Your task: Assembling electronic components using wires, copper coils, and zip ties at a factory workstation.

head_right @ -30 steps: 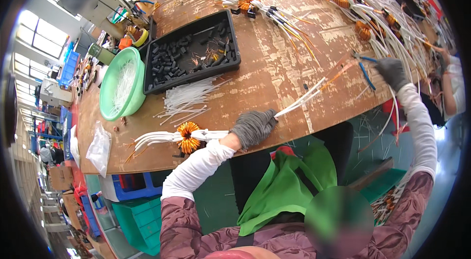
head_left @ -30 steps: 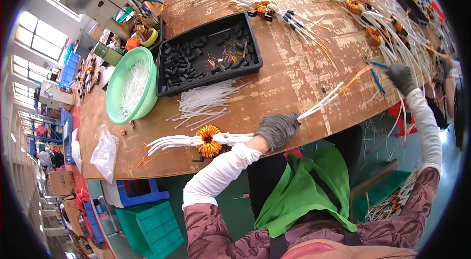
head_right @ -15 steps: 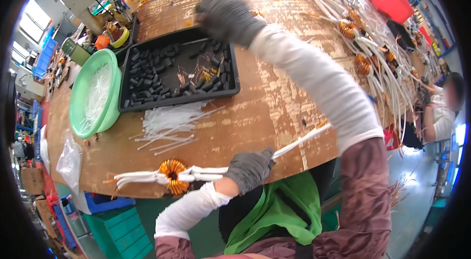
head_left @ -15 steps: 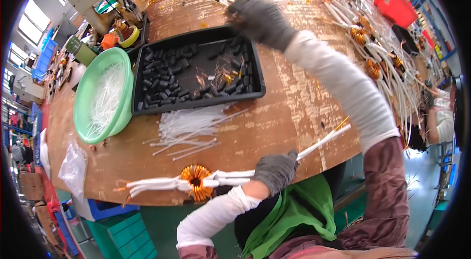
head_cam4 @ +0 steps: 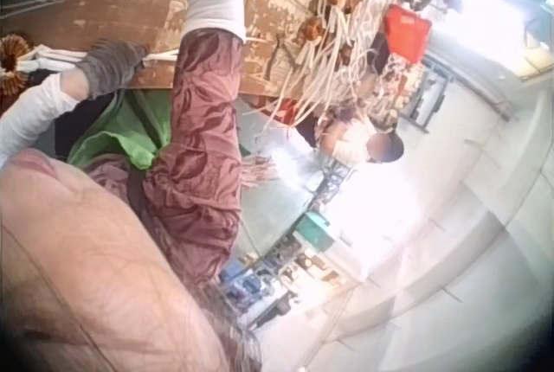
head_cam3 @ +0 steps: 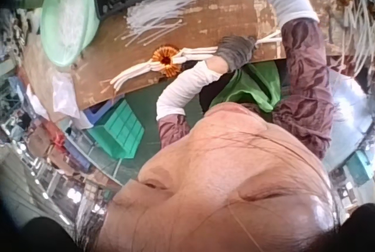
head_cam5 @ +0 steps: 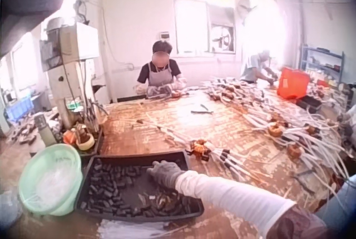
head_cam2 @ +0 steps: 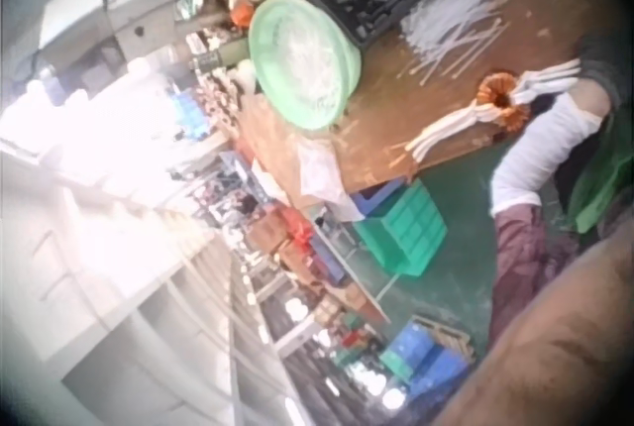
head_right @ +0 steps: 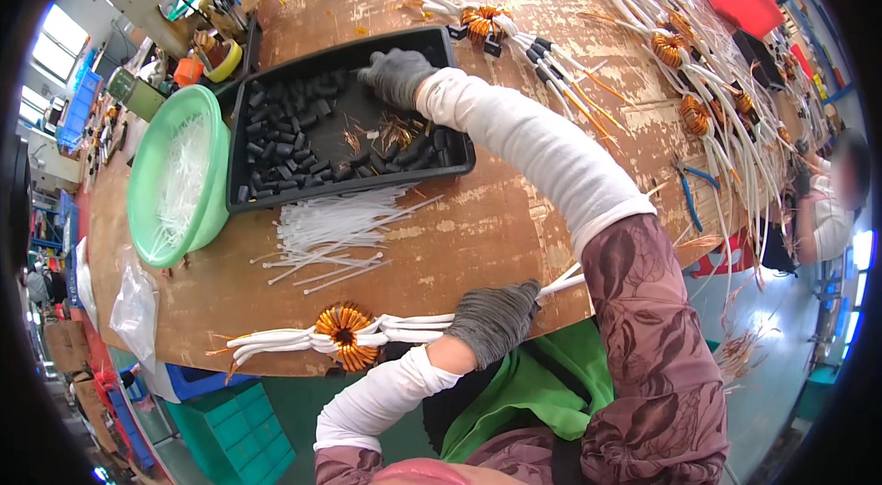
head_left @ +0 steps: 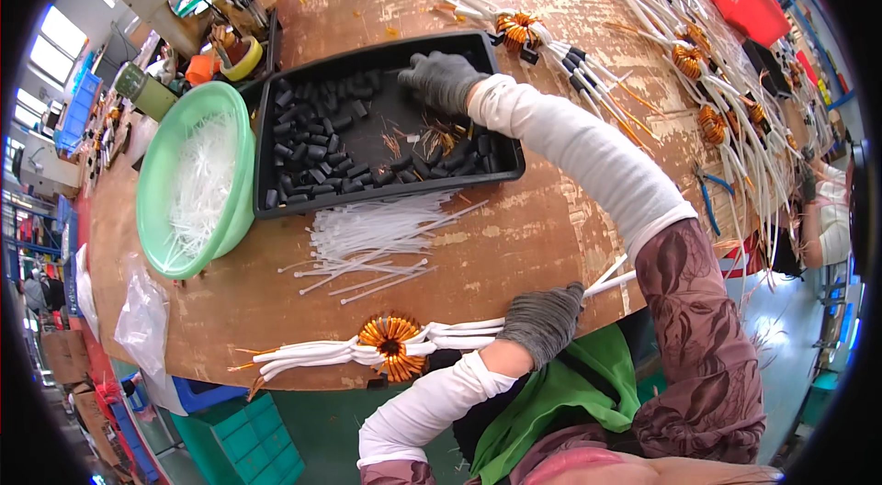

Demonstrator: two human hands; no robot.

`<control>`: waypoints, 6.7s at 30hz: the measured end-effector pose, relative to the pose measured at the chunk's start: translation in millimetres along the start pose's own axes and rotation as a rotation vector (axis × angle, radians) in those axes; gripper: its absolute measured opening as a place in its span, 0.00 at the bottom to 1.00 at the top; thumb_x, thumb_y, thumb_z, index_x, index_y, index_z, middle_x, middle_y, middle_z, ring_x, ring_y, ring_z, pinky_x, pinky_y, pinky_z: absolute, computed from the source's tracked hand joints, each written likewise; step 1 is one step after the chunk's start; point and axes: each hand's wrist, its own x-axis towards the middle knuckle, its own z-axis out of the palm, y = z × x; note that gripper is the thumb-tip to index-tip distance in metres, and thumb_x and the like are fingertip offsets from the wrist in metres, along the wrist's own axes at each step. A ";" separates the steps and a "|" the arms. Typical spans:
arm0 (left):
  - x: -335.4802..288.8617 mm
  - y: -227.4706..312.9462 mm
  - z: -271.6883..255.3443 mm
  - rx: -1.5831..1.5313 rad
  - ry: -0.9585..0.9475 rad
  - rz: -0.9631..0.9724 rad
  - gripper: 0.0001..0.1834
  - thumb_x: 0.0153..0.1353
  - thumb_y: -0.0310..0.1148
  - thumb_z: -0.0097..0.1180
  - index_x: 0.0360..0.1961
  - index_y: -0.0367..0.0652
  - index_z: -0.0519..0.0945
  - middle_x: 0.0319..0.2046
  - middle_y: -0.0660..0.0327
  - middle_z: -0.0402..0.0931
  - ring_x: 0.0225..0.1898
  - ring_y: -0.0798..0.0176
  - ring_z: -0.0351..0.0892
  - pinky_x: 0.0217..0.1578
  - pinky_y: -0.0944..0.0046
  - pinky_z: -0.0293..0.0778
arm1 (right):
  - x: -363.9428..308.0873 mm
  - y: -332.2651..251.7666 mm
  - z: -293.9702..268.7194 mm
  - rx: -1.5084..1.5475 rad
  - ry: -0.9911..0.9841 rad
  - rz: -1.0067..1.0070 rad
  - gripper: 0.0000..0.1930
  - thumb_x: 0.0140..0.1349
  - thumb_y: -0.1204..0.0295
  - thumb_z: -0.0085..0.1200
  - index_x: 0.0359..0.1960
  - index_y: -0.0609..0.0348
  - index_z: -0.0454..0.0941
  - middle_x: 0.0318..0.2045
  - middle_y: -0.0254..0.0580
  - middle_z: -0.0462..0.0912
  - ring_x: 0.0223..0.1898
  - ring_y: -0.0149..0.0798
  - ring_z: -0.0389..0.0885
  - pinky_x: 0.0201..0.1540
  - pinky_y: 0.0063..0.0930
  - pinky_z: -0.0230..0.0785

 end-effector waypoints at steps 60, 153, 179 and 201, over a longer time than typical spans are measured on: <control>139.6 109.2 2.1 -0.657 0.101 0.187 0.11 0.63 0.32 0.49 0.40 0.36 0.78 0.24 0.63 0.77 0.21 0.74 0.71 0.23 0.73 0.69 | -476.7 41.3 -107.3 -0.132 0.384 0.285 0.13 0.58 0.66 0.47 0.46 0.46 0.71 0.23 0.39 0.76 0.25 0.44 0.81 0.23 0.37 0.71; 173.6 133.8 22.7 -0.447 -0.032 -0.094 0.12 0.59 0.37 0.53 0.37 0.40 0.81 0.20 0.64 0.76 0.15 0.76 0.65 0.15 0.75 0.61 | -475.5 87.8 -18.7 1.340 0.602 0.564 0.12 0.57 0.68 0.58 0.39 0.62 0.77 0.32 0.36 0.80 0.35 0.27 0.76 0.40 0.21 0.69; 145.6 53.7 -0.1 -0.539 -0.176 0.037 0.26 0.56 0.28 0.58 0.55 0.32 0.66 0.48 0.52 0.72 0.48 0.60 0.73 0.50 0.63 0.71 | -442.1 55.7 -21.1 1.591 0.584 0.568 0.12 0.56 0.69 0.60 0.39 0.61 0.77 0.35 0.34 0.81 0.37 0.24 0.76 0.38 0.18 0.68; 107.7 51.4 -29.3 0.199 -0.163 -0.112 0.14 0.49 0.32 0.57 0.37 0.36 0.79 0.26 0.52 0.80 0.29 0.62 0.79 0.34 0.62 0.72 | -405.2 23.4 -32.0 1.481 0.586 0.664 0.13 0.54 0.69 0.61 0.37 0.65 0.79 0.30 0.35 0.81 0.35 0.27 0.76 0.42 0.22 0.69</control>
